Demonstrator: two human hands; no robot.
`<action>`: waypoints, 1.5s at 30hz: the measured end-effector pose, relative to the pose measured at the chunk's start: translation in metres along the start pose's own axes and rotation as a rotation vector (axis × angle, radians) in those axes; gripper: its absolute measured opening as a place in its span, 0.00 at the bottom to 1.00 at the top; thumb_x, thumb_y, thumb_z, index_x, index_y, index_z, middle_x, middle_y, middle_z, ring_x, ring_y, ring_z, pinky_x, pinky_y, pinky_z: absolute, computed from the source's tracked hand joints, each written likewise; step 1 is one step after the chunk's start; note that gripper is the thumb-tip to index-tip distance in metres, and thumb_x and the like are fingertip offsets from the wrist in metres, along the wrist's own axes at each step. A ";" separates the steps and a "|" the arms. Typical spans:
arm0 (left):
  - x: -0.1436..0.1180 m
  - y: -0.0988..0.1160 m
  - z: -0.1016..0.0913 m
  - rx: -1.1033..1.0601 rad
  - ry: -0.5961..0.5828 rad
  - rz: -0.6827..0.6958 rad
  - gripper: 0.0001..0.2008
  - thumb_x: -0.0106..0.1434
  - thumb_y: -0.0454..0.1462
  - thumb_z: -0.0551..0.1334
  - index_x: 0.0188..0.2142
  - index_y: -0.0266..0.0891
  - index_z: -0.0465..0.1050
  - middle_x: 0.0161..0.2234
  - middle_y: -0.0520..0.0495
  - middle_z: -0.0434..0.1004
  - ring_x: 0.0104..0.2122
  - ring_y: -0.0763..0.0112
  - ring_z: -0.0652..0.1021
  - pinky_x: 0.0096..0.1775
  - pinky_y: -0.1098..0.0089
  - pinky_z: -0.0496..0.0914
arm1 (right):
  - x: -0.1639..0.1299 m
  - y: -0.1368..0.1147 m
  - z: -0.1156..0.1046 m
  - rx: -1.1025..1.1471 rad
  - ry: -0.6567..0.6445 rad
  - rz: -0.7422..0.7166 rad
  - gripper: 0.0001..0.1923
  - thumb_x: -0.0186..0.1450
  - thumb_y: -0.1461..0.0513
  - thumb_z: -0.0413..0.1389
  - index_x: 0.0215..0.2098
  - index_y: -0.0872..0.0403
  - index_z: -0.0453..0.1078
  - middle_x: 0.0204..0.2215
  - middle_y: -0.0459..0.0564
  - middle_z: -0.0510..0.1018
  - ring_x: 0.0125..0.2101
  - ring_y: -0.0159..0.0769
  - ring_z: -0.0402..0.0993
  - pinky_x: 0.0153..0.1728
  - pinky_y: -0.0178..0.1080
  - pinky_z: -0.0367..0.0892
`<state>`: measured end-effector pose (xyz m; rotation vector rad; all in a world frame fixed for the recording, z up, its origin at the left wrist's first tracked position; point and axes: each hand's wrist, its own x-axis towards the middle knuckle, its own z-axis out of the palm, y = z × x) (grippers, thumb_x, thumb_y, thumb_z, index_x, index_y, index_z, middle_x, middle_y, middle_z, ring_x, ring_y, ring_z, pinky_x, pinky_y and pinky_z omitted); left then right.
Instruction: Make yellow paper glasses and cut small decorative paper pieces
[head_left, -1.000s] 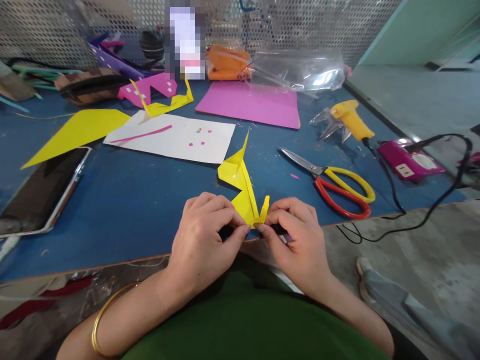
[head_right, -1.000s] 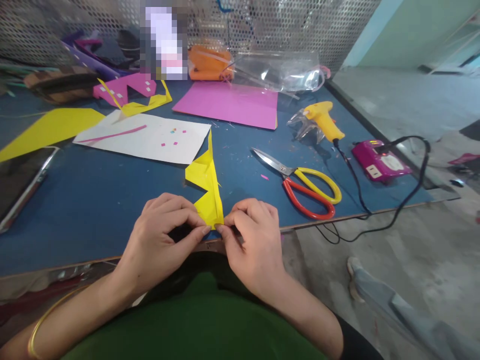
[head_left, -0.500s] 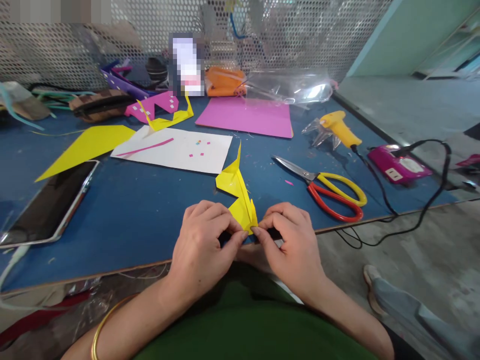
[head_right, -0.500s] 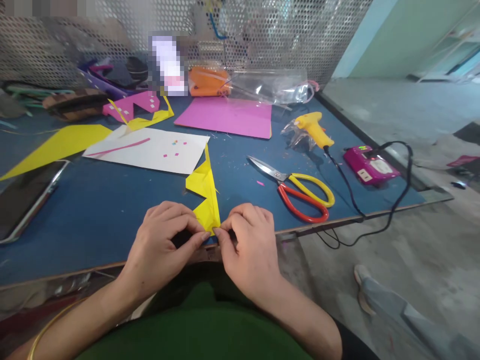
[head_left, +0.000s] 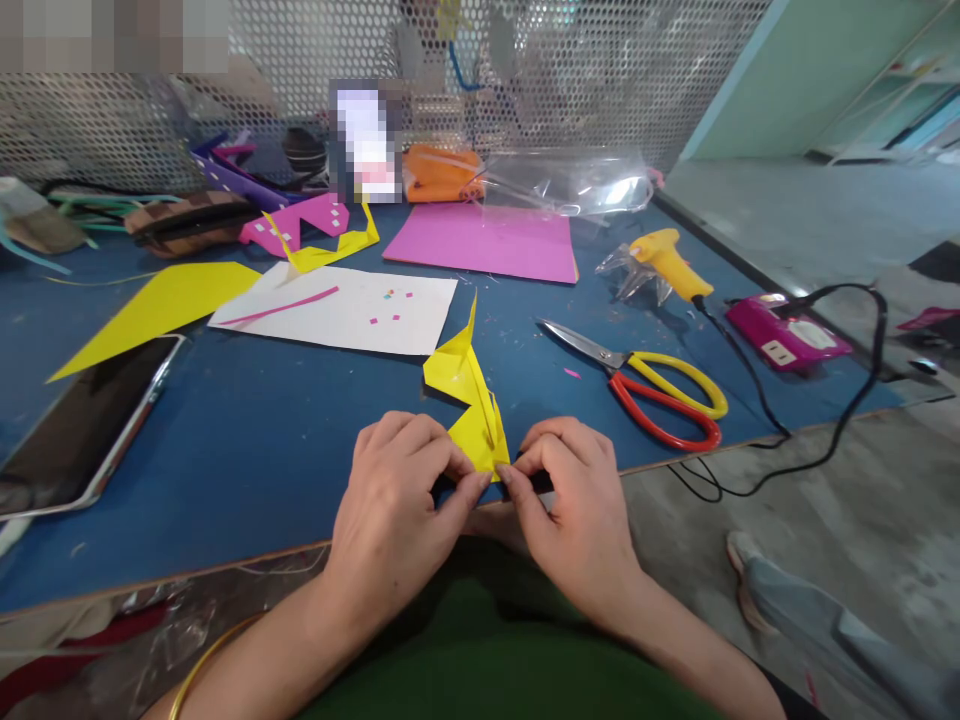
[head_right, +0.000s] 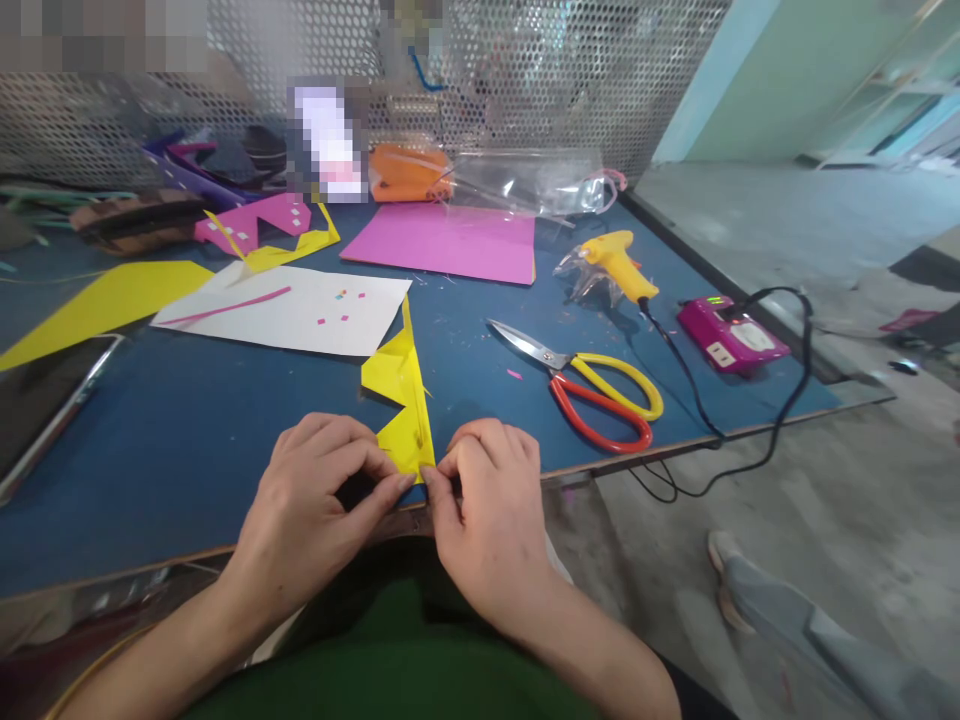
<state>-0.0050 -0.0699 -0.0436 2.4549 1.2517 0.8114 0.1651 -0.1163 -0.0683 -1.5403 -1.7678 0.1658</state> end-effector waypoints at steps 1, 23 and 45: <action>0.000 0.000 0.000 -0.001 -0.004 -0.004 0.10 0.63 0.37 0.65 0.25 0.40 0.69 0.29 0.50 0.72 0.36 0.63 0.70 0.39 0.61 0.61 | 0.000 0.000 0.000 -0.006 -0.005 0.001 0.09 0.65 0.66 0.58 0.29 0.53 0.63 0.34 0.47 0.70 0.38 0.37 0.67 0.42 0.43 0.58; -0.042 0.002 0.019 0.330 0.265 0.420 0.13 0.65 0.37 0.61 0.47 0.34 0.77 0.41 0.47 0.84 0.40 0.65 0.76 0.44 0.62 0.64 | -0.008 0.000 0.010 0.009 0.183 -0.135 0.04 0.67 0.67 0.54 0.38 0.52 0.67 0.37 0.49 0.76 0.40 0.37 0.71 0.45 0.44 0.62; -0.058 -0.016 0.023 0.308 0.225 0.460 0.18 0.65 0.34 0.60 0.54 0.31 0.72 0.47 0.42 0.82 0.45 0.64 0.76 0.59 0.62 0.62 | -0.045 0.025 0.012 -0.189 0.010 -0.456 0.35 0.64 0.69 0.48 0.68 0.67 0.50 0.57 0.63 0.74 0.61 0.47 0.64 0.60 0.52 0.58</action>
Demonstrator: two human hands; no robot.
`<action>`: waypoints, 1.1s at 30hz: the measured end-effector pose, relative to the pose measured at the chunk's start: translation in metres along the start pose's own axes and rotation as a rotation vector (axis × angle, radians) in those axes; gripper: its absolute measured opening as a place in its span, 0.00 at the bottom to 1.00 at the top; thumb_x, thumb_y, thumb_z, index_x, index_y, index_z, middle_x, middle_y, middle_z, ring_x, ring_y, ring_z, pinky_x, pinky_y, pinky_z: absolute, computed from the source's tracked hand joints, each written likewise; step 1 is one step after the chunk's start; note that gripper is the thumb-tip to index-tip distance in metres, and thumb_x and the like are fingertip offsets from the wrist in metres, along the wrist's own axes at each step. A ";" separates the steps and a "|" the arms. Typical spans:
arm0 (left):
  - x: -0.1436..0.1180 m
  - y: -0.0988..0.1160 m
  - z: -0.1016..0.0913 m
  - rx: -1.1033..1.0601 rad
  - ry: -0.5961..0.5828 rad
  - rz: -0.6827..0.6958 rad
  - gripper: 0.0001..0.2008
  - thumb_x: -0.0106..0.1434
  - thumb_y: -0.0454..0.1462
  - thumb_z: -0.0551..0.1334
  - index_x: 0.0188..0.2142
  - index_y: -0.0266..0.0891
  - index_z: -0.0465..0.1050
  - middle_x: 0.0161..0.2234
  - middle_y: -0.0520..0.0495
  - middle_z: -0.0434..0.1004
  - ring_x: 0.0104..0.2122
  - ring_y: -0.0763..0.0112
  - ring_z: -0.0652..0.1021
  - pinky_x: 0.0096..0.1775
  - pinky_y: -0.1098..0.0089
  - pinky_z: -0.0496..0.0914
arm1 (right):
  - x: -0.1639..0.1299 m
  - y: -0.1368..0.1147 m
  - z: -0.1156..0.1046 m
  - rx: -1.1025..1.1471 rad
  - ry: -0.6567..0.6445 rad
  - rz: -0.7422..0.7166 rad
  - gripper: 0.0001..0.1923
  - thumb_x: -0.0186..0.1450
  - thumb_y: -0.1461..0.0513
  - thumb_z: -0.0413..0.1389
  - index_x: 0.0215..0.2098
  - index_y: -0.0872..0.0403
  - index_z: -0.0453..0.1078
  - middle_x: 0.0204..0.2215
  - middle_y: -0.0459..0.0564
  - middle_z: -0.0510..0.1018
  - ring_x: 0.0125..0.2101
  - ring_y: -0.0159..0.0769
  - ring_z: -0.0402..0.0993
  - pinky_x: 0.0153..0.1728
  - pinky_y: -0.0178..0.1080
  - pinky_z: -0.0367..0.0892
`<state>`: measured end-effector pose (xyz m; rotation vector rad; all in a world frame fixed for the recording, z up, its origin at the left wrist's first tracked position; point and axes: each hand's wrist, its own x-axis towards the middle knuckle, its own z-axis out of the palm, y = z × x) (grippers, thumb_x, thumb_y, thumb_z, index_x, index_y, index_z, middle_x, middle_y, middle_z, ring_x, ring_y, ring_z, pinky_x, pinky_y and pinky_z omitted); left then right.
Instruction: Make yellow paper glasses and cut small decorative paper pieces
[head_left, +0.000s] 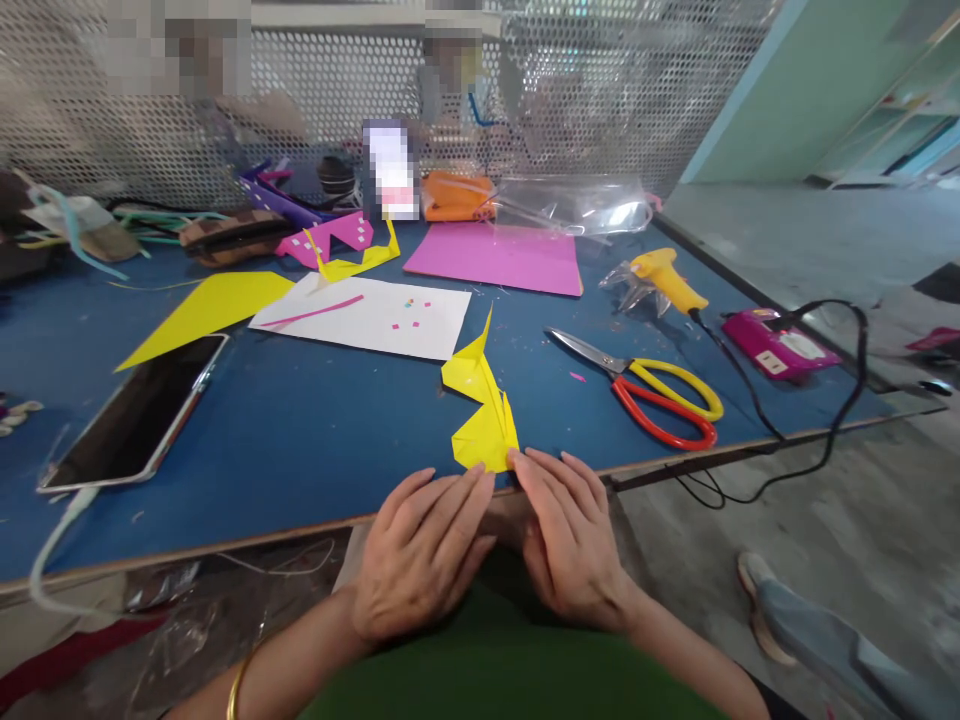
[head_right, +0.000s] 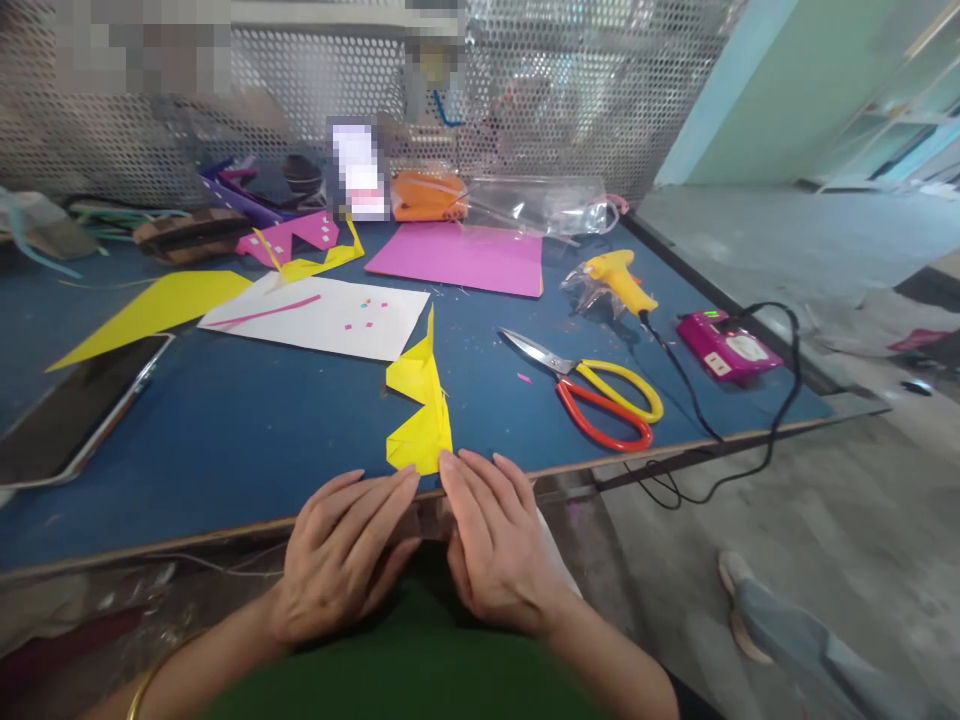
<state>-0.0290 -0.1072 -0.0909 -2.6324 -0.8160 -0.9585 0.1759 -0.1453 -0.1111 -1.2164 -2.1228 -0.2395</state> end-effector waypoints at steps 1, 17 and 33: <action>0.001 0.001 -0.001 0.000 0.001 -0.007 0.18 0.65 0.35 0.61 0.54 0.30 0.72 0.47 0.41 0.82 0.45 0.63 0.77 0.57 0.61 0.64 | -0.001 0.000 -0.001 0.019 -0.001 0.002 0.34 0.64 0.70 0.48 0.68 0.67 0.51 0.57 0.63 0.73 0.61 0.46 0.63 0.60 0.52 0.58; 0.004 0.008 0.010 0.086 0.031 -0.083 0.18 0.62 0.35 0.63 0.51 0.32 0.74 0.43 0.42 0.82 0.43 0.60 0.74 0.49 0.59 0.67 | 0.013 -0.007 0.003 -0.057 0.040 0.028 0.22 0.66 0.68 0.46 0.56 0.58 0.69 0.51 0.56 0.79 0.54 0.43 0.71 0.61 0.52 0.55; 0.010 0.013 0.005 0.016 0.060 -0.124 0.16 0.64 0.34 0.62 0.51 0.31 0.74 0.45 0.41 0.82 0.44 0.61 0.76 0.51 0.61 0.67 | 0.013 -0.002 -0.005 0.001 0.079 0.067 0.22 0.66 0.70 0.45 0.56 0.57 0.69 0.49 0.54 0.80 0.52 0.40 0.74 0.60 0.48 0.54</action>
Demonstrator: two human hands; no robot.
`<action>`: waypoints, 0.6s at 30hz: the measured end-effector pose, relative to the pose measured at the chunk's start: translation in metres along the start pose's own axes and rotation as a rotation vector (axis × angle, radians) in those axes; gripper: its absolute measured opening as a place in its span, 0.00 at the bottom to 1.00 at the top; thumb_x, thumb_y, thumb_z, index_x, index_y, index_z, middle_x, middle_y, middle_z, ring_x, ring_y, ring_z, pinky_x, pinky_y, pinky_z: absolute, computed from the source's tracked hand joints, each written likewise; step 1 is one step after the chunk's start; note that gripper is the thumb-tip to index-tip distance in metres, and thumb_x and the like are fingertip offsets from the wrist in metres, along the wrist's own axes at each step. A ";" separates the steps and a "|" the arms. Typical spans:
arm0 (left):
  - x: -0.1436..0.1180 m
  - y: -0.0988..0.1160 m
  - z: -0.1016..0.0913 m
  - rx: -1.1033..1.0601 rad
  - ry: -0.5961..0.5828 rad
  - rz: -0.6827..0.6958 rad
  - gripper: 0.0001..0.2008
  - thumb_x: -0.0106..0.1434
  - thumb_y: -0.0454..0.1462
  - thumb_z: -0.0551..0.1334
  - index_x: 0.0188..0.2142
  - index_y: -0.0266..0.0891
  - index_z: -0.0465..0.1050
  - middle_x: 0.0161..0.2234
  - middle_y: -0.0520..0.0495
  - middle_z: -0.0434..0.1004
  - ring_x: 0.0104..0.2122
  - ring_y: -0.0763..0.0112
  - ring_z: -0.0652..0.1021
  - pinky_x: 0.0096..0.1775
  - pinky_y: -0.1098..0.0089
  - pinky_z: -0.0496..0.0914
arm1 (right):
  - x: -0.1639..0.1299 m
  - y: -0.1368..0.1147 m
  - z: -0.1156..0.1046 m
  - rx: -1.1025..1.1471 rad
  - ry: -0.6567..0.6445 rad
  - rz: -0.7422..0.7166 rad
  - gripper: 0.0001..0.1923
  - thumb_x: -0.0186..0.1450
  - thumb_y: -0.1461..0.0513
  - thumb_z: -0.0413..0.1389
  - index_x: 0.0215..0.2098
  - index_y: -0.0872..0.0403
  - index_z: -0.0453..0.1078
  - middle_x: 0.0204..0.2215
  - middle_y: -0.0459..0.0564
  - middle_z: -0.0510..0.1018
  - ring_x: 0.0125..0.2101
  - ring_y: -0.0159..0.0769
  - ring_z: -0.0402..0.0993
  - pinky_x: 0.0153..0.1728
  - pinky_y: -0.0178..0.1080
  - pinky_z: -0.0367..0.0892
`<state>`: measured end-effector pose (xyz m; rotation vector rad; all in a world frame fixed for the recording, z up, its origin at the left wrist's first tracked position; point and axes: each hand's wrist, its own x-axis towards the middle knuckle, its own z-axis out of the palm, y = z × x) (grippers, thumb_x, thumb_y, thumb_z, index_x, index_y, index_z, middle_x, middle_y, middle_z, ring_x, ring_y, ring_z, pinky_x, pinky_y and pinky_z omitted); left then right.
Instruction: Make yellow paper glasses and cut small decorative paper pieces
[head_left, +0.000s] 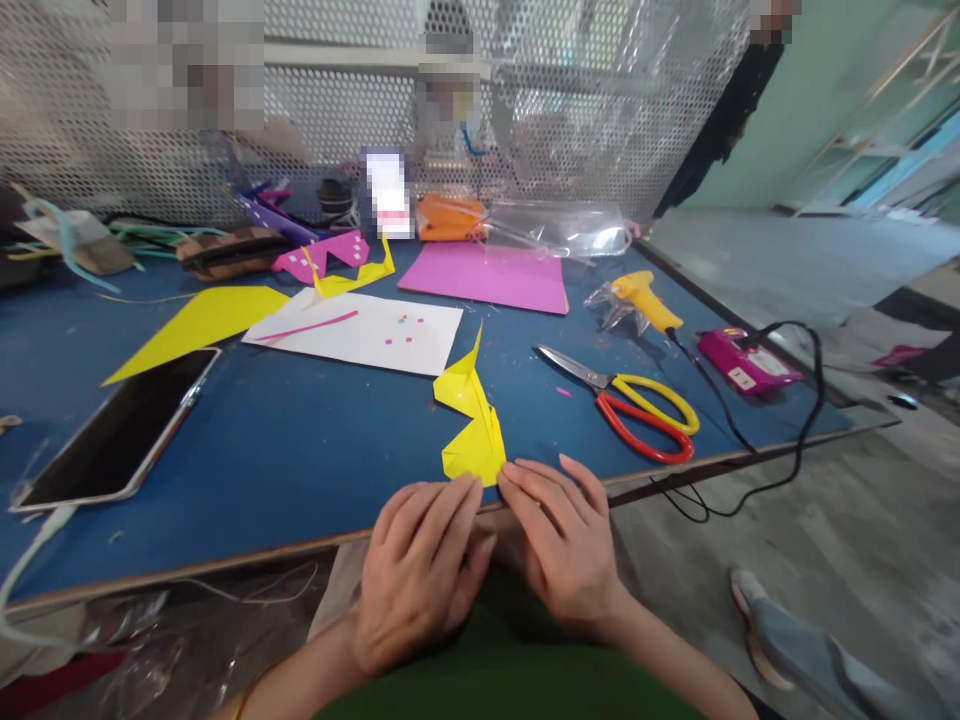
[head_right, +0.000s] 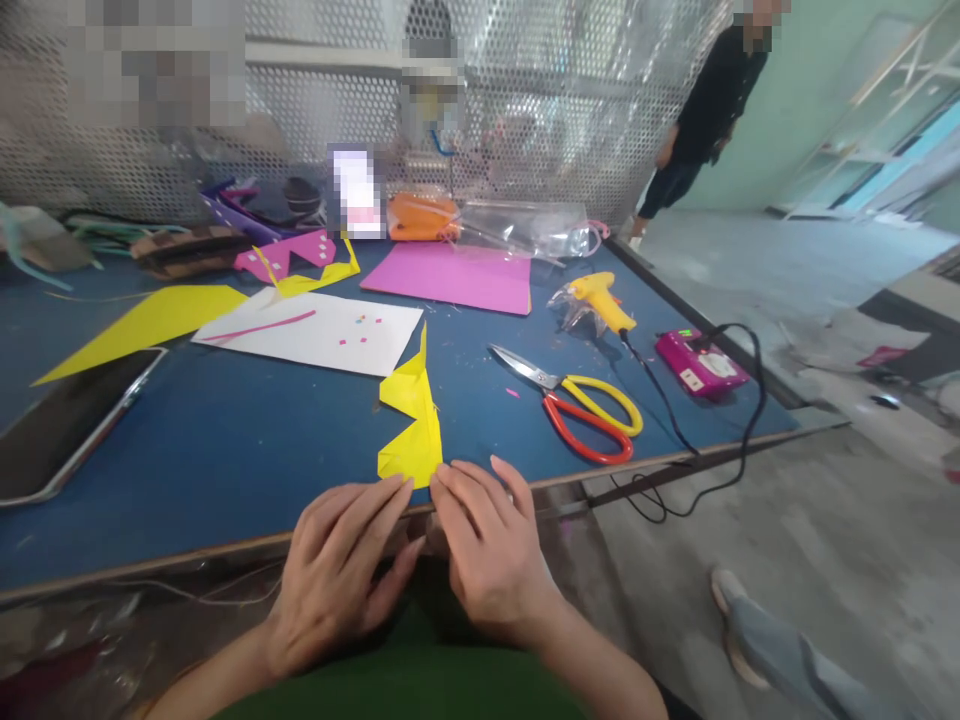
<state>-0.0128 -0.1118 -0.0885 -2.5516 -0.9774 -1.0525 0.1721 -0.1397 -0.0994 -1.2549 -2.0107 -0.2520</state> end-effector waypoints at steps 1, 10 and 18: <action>0.000 0.001 0.001 -0.006 0.000 0.026 0.17 0.64 0.34 0.61 0.52 0.32 0.74 0.46 0.42 0.82 0.45 0.62 0.76 0.52 0.62 0.67 | -0.001 0.001 0.001 -0.006 0.002 -0.005 0.22 0.66 0.69 0.45 0.56 0.56 0.69 0.49 0.54 0.80 0.52 0.40 0.74 0.60 0.48 0.54; -0.001 0.006 0.009 -0.029 0.020 -0.007 0.19 0.65 0.35 0.58 0.54 0.34 0.73 0.46 0.45 0.83 0.45 0.67 0.77 0.57 0.65 0.63 | -0.006 0.006 0.001 -0.046 0.023 -0.111 0.25 0.64 0.70 0.45 0.57 0.61 0.68 0.51 0.59 0.79 0.56 0.42 0.72 0.54 0.45 0.66; -0.006 -0.002 0.015 -0.021 0.124 -0.050 0.13 0.66 0.36 0.59 0.48 0.39 0.78 0.43 0.50 0.84 0.43 0.69 0.78 0.62 0.67 0.56 | 0.006 0.005 0.007 -0.097 0.107 -0.117 0.20 0.67 0.70 0.45 0.50 0.60 0.75 0.46 0.54 0.82 0.48 0.39 0.77 0.48 0.41 0.67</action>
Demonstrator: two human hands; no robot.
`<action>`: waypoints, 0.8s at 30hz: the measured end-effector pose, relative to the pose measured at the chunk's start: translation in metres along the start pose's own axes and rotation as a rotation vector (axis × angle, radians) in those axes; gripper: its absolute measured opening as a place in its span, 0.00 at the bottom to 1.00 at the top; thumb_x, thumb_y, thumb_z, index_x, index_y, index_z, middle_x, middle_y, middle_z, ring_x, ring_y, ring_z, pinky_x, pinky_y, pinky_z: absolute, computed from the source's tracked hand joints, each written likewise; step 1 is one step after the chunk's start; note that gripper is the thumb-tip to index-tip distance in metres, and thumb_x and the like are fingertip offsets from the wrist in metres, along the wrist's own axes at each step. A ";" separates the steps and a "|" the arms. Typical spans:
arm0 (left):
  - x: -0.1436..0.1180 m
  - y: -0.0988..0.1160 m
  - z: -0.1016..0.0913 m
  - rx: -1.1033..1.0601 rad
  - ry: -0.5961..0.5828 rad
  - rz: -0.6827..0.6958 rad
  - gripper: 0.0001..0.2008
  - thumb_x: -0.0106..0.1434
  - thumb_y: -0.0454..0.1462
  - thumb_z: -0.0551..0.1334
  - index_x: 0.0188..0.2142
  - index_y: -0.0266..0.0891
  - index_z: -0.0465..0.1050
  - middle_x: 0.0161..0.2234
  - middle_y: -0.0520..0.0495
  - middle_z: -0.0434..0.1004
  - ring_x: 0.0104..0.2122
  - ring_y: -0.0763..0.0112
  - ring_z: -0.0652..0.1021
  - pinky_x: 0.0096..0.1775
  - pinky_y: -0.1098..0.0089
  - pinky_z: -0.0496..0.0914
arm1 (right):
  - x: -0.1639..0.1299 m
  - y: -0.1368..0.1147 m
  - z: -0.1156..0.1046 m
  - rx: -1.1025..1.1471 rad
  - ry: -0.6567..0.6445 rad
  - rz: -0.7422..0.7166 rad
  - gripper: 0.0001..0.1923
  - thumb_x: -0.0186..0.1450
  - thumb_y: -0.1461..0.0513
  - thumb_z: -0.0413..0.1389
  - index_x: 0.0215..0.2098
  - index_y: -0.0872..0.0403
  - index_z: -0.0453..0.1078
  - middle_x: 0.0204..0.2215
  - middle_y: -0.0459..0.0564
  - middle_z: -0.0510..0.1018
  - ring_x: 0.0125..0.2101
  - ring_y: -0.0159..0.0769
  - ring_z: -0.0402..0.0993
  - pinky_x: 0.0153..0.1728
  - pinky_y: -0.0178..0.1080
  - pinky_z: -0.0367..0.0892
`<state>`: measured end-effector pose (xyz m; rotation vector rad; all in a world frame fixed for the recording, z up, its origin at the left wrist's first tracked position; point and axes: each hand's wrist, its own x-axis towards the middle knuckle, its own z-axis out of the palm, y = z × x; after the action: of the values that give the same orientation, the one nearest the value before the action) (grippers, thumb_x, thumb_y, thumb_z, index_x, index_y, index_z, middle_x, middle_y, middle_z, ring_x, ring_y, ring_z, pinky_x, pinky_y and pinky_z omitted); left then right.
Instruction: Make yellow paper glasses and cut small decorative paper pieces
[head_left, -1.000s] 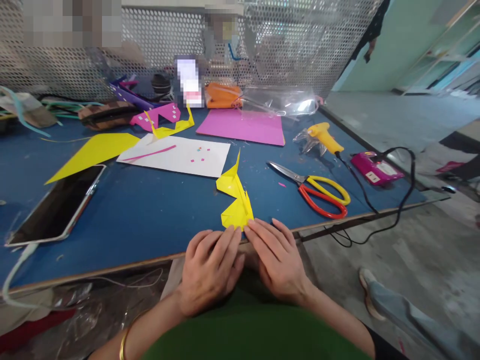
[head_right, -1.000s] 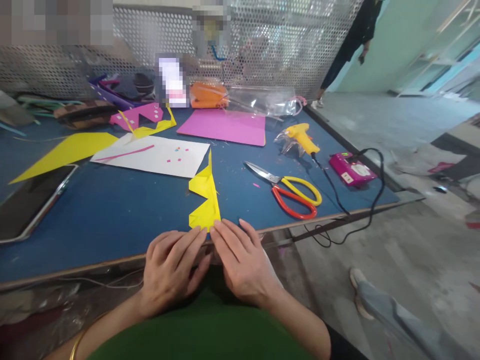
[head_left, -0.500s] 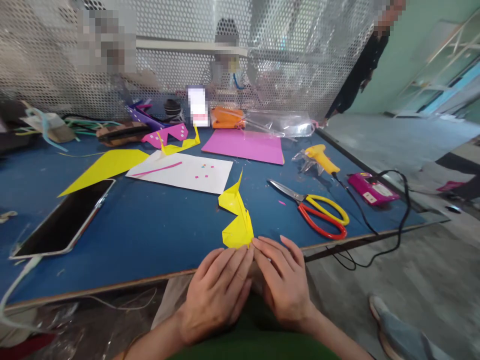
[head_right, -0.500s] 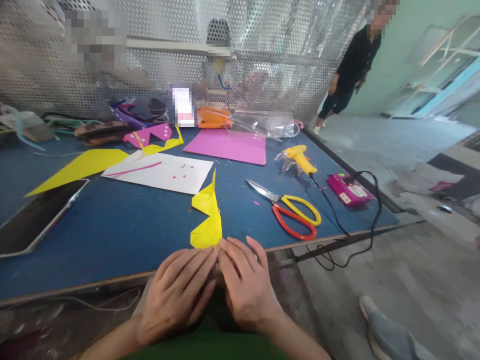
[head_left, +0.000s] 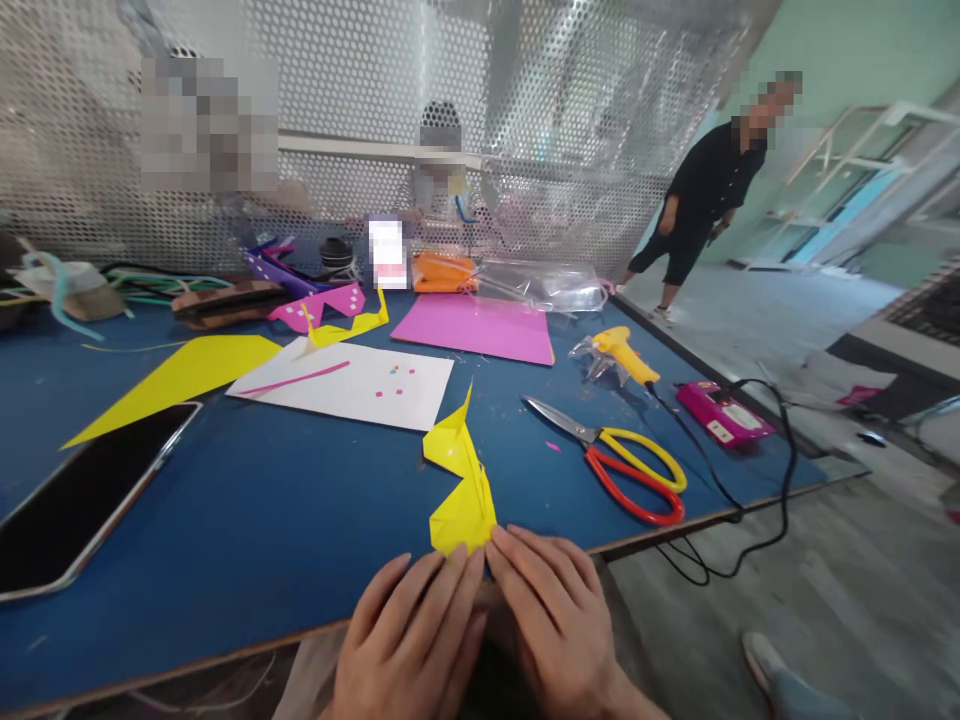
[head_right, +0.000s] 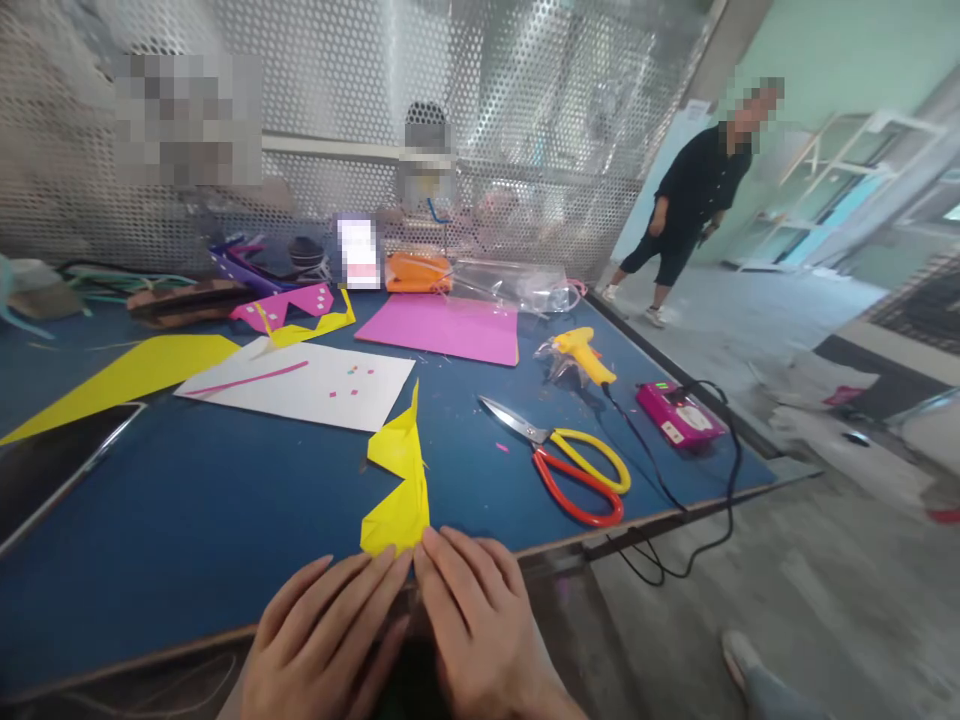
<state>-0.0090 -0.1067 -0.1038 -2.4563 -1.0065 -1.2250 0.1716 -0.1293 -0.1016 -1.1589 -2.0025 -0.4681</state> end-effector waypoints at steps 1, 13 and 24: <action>0.000 -0.001 0.001 0.004 0.002 0.001 0.13 0.67 0.36 0.59 0.48 0.39 0.78 0.43 0.51 0.84 0.43 0.69 0.78 0.63 0.67 0.55 | 0.001 0.000 0.000 -0.004 0.015 0.008 0.20 0.67 0.70 0.45 0.49 0.59 0.75 0.46 0.53 0.83 0.47 0.38 0.78 0.48 0.40 0.67; -0.007 -0.012 -0.001 0.007 0.050 -0.016 0.12 0.67 0.36 0.58 0.46 0.40 0.79 0.42 0.49 0.84 0.44 0.68 0.79 0.63 0.65 0.56 | 0.005 -0.009 0.011 -0.165 0.089 0.051 0.19 0.72 0.66 0.44 0.47 0.50 0.77 0.42 0.47 0.84 0.44 0.34 0.77 0.47 0.39 0.66; -0.012 -0.011 -0.011 0.078 -0.128 0.036 0.15 0.68 0.36 0.58 0.53 0.38 0.74 0.49 0.45 0.81 0.50 0.65 0.76 0.60 0.63 0.57 | -0.012 -0.012 0.010 -0.117 -0.071 0.065 0.19 0.71 0.69 0.45 0.54 0.56 0.73 0.49 0.56 0.79 0.51 0.41 0.71 0.54 0.46 0.60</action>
<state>-0.0275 -0.1091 -0.1072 -2.5075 -1.0174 -1.0093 0.1604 -0.1364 -0.1164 -1.3251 -2.0127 -0.5232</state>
